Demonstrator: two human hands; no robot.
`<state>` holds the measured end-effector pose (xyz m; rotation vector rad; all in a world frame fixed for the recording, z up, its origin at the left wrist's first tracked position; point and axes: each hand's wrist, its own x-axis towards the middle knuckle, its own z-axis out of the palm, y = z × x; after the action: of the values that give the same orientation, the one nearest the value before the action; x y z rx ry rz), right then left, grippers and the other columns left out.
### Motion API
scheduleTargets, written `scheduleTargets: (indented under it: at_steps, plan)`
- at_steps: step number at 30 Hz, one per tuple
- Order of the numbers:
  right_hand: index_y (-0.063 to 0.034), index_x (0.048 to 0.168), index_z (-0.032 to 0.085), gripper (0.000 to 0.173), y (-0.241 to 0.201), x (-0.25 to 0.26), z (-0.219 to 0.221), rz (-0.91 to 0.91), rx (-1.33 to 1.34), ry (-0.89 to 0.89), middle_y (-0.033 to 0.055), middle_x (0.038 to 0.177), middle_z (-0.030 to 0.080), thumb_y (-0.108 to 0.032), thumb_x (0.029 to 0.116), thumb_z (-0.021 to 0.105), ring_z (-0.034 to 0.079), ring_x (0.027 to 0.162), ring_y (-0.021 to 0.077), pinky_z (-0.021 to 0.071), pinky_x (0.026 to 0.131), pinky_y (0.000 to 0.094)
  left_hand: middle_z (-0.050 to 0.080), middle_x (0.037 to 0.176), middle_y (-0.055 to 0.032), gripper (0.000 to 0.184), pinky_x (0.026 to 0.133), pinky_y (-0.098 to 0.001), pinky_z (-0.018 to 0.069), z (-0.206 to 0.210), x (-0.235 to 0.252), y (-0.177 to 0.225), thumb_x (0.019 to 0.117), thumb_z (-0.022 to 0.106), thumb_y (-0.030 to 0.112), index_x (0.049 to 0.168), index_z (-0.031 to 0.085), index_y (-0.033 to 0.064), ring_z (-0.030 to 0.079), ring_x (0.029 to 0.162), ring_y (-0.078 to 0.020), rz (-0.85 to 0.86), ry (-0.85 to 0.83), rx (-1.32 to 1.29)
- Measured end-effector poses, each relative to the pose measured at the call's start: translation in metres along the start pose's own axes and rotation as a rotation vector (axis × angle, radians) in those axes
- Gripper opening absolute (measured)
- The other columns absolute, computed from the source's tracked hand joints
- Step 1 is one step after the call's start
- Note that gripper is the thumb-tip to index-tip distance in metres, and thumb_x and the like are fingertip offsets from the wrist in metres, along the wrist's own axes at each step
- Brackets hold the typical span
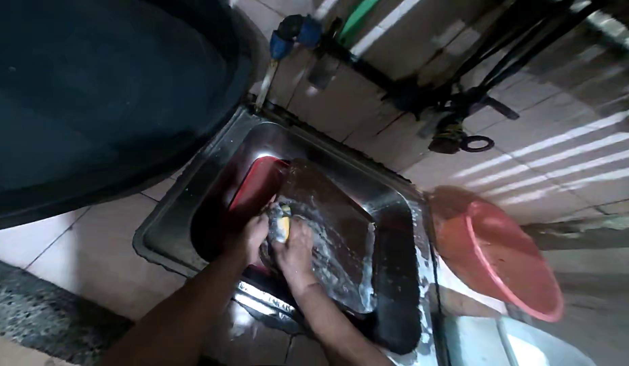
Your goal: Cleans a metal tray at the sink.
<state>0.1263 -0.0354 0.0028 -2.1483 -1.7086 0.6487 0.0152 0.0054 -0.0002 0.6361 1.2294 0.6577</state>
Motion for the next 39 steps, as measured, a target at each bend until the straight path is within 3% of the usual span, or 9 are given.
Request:
scheduleTargets:
  at_steps: [4,7,9,16,24,28,32,35,39]
  plan:
    - [-0.0068,0.120,0.075,0.043,0.094,-0.030,-0.020,-0.512,-0.092,-0.008,0.0160,0.126,0.070,-0.008,0.0774,0.074,0.064,0.120,0.0405,0.0517,0.101,0.0591,0.049,0.155,-0.0054,0.054,0.110,-0.0546,0.0431,-0.006,0.007,-0.003,0.1100,0.036,0.051,0.155,0.045,0.0233,0.050,0.138,-0.0240,0.040,-0.114,-0.005]
    - [-0.0004,0.114,0.076,0.044,0.189,-0.054,-0.064,-0.368,-0.142,-0.151,0.0218,0.126,0.069,0.008,0.0711,0.074,0.062,0.121,0.0471,0.0490,0.102,0.0633,0.034,0.166,0.0031,0.055,0.114,-0.0587,0.0362,-0.008,0.011,-0.007,0.1097,0.033,0.053,0.161,0.034,0.0327,0.038,0.148,-0.0236,0.071,-0.177,0.010]
    - [-0.0017,0.114,0.077,0.035,0.213,-0.060,-0.079,-0.247,-0.156,-0.232,0.0211,0.126,0.069,0.004,0.0794,0.071,0.060,0.123,0.0461,0.0461,0.106,0.0622,0.034,0.166,0.0028,0.055,0.112,-0.0603,0.0367,-0.009,0.012,-0.009,0.1089,0.034,0.055,0.160,0.035,0.0355,0.039,0.147,-0.0257,0.044,-0.176,0.023]
    - [-0.0138,0.117,0.076,0.034,0.074,-0.002,-0.034,-0.732,-0.213,-0.124,0.0101,0.121,0.073,-0.015,0.0837,0.068,0.067,0.114,0.0351,0.0557,0.094,0.0547,0.048,0.156,-0.0036,0.050,0.111,-0.0483,0.0417,-0.002,0.009,0.001,0.1109,0.037,0.046,0.156,0.045,0.0256,0.049,0.138,-0.0207,0.049,-0.067,0.030]
    - [0.0028,0.126,0.067,0.036,0.027,0.176,-0.049,-0.096,-0.207,0.072,0.0291,0.135,0.059,-0.013,0.0938,0.072,0.051,0.130,0.0495,0.0414,0.109,0.0630,0.039,0.163,-0.0012,0.049,0.119,-0.0438,0.0344,-0.003,0.008,0.007,0.1116,0.040,0.036,0.159,0.039,0.0242,0.040,0.147,-0.0174,0.080,-0.107,0.086]
    - [0.0044,0.129,0.062,0.043,0.019,0.116,-0.025,-0.210,-0.209,0.100,0.0296,0.133,0.059,-0.022,0.0962,0.069,0.054,0.127,0.0488,0.0445,0.106,0.0640,0.035,0.165,0.0013,0.049,0.122,-0.0421,0.0301,-0.003,0.007,0.009,0.1124,0.035,0.037,0.160,0.037,0.0249,0.033,0.151,-0.0138,0.069,-0.110,0.083]
    - [0.0046,0.118,0.072,0.044,0.041,0.022,-0.007,-0.500,-0.231,0.109,0.0256,0.119,0.070,-0.025,0.0867,0.062,0.065,0.110,0.0484,0.0507,0.092,0.0637,0.047,0.156,-0.0055,0.056,0.115,-0.0425,0.0424,-0.003,0.012,0.000,0.1115,0.022,0.050,0.158,0.039,0.0240,0.047,0.141,-0.0161,0.036,-0.126,-0.018]
    - [0.0015,0.119,0.072,0.040,0.040,0.049,-0.018,-0.461,-0.205,-0.005,0.0244,0.124,0.068,-0.019,0.0846,0.068,0.061,0.118,0.0482,0.0468,0.099,0.0651,0.036,0.164,-0.0032,0.052,0.121,-0.0426,0.0336,-0.003,0.011,0.001,0.1126,0.029,0.042,0.161,0.034,0.0232,0.037,0.148,-0.0156,0.054,-0.145,0.018]
    - [-0.0017,0.127,0.068,0.039,0.017,0.140,-0.029,-0.188,-0.244,0.036,0.0248,0.136,0.060,-0.016,0.0913,0.073,0.053,0.130,0.0459,0.0430,0.106,0.0644,0.030,0.166,-0.0027,0.072,0.110,-0.0446,0.0448,0.000,0.012,0.009,0.1037,0.058,0.013,0.163,0.025,0.0383,0.044,0.143,-0.0201,-0.038,-0.126,0.131]
